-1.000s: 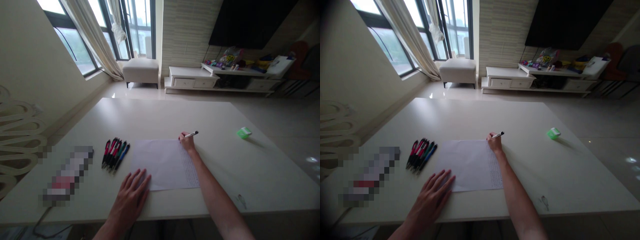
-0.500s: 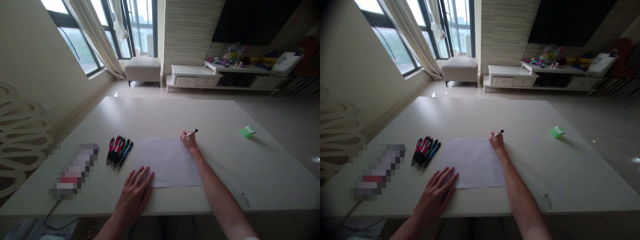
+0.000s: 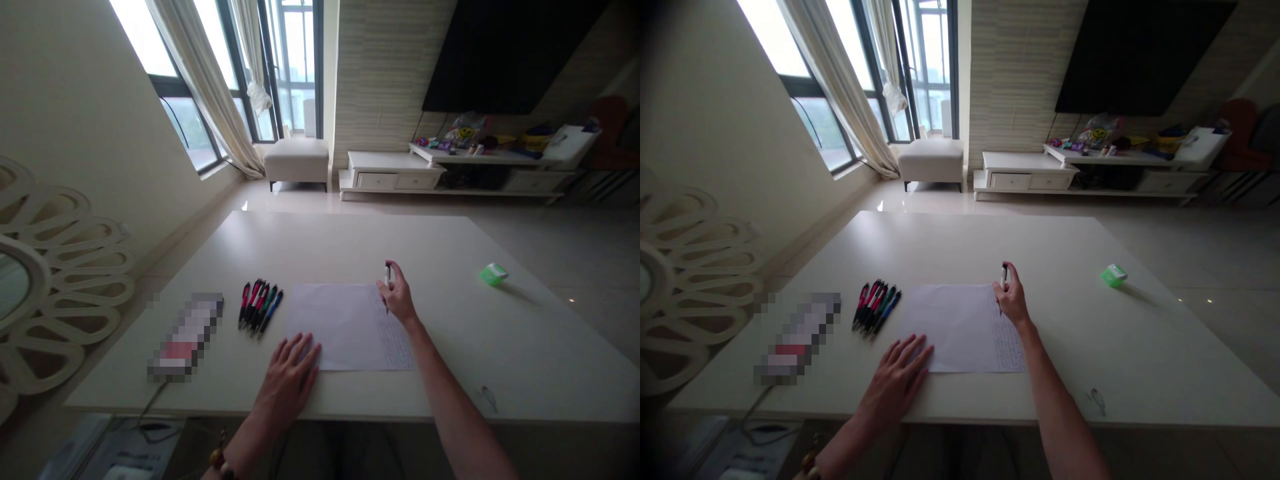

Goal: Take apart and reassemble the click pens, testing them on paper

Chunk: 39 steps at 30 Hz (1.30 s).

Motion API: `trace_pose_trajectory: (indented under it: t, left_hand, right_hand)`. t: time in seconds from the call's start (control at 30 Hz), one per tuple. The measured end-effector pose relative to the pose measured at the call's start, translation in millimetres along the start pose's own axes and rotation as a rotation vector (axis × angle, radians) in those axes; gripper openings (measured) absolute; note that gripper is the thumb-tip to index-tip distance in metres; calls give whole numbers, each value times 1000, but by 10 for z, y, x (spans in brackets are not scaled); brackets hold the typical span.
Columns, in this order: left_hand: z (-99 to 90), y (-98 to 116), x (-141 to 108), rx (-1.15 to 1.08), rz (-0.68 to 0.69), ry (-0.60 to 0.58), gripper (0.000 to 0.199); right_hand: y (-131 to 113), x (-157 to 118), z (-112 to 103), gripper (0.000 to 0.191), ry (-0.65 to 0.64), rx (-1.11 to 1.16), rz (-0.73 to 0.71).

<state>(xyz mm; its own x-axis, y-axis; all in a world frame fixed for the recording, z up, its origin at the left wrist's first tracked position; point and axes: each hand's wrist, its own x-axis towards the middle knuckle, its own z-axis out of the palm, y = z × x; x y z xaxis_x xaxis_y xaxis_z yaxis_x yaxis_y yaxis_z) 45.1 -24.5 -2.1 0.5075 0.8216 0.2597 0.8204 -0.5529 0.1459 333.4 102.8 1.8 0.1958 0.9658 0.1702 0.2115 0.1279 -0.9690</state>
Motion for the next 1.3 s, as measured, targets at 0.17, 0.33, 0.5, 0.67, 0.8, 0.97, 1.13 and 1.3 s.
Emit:
trace_pose_trajectory:
  t: [0.17, 0.33, 0.5, 0.67, 0.8, 0.97, 1.13, 1.3]
  left_hand:
    - [23, 0, -24, 8, 3, -20, 46]
    - [80, -50, 10, -17, -30, -22, 45]
    - [150, -128, 291, -59, -99, -63, 40]
    - [184, -108, 528, -69, -136, -8, 37]
    - [113, -207, 520, 20, -323, 180, 36]
    - [-10, -526, 410, 125, -690, 274, 31]
    - [-94, -669, 456, -148, -791, 294, 20]
    - [-88, -381, 594, -458, -811, 312, 32]
  right_hand:
    - [130, -206, -374, 62, 49, -395, -20]
    - [329, -245, -842, 54, 38, -909, 68]
    - [434, -300, -985, 43, 162, -1009, 44]
    - [544, -616, -1027, 43, 312, -902, -67]
    - [670, -958, -1152, 50, 397, -778, -110]
    - [705, -1179, -1204, 48, 448, -690, -76]
    - [534, -1170, -1189, 49, 458, -690, -66]
    - [265, -1356, -908, 46, 461, -511, -78]
